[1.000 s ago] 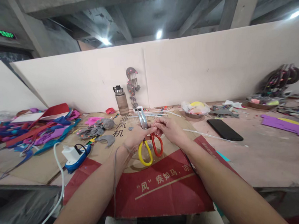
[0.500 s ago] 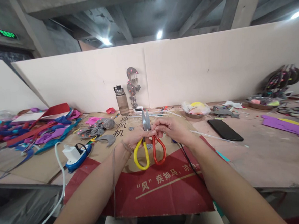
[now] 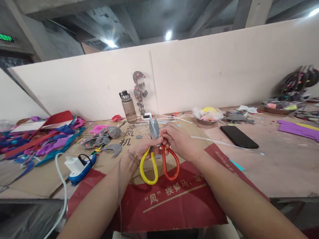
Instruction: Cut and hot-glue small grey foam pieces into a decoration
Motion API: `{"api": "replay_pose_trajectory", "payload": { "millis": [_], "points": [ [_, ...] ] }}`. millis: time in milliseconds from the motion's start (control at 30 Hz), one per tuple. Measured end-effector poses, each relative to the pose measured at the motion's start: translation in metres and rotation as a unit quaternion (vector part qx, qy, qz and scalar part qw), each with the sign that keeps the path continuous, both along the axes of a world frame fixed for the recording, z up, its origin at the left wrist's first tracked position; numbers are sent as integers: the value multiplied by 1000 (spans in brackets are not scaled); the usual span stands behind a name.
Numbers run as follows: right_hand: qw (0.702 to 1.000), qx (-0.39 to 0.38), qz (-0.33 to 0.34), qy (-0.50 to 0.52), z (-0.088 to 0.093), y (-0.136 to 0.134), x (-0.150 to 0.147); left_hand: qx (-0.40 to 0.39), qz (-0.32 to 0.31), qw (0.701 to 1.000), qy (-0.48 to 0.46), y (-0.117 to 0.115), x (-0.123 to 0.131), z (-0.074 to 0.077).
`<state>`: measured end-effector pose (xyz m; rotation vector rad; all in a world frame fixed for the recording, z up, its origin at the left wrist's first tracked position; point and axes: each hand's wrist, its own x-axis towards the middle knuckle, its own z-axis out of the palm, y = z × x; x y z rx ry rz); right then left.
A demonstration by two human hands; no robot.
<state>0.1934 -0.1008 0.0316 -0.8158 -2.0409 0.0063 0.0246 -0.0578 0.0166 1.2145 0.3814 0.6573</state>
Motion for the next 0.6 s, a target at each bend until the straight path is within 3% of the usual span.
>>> {"api": "replay_pose_trajectory", "payload": {
  "millis": [133, 267, 467, 600],
  "points": [
    [989, -78, -77, 104, -8, 8, -3, -11, 112, 993, -24, -5, 8, 7],
    [957, -202, -15, 210, -9, 15, -4, -9, 194, 980, -40, -12, 14, 13],
    [898, -309, 56, 307, -8, 16, -7, 16, 242, 970, -27, -14, 12, 14],
    [885, -339, 73, 310, -10, 17, -7, 36, 225, 973, -27, -17, 12, 12]
  ]
}}
